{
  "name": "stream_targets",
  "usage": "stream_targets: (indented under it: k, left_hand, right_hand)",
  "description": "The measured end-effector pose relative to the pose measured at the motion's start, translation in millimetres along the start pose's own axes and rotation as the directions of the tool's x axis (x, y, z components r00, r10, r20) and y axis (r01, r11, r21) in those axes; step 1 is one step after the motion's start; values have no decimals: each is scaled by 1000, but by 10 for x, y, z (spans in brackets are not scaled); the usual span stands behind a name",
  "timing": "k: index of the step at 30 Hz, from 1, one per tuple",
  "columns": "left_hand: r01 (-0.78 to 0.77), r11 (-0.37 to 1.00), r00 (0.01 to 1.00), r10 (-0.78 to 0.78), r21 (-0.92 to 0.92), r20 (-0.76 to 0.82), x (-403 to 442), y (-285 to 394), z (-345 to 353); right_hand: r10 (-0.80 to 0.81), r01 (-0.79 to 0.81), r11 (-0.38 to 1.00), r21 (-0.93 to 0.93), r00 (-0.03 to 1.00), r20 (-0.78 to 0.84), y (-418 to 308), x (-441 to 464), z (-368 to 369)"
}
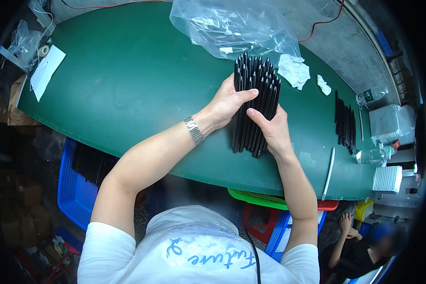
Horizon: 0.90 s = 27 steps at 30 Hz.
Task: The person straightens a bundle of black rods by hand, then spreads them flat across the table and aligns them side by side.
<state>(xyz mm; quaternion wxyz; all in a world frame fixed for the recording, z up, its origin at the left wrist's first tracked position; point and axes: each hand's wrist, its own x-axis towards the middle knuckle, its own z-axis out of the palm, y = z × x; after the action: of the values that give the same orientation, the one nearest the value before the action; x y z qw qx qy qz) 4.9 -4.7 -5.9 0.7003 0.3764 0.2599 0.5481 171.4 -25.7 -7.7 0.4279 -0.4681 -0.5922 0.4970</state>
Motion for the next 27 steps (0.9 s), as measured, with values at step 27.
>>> stream_targets:
  k: [27]
  left_hand:
    - [-349, 808, 933, 348, 474, 93, -84, -165, 113]
  right_hand:
    - [25, -71, 976, 207, 976, 217, -102, -97, 105]
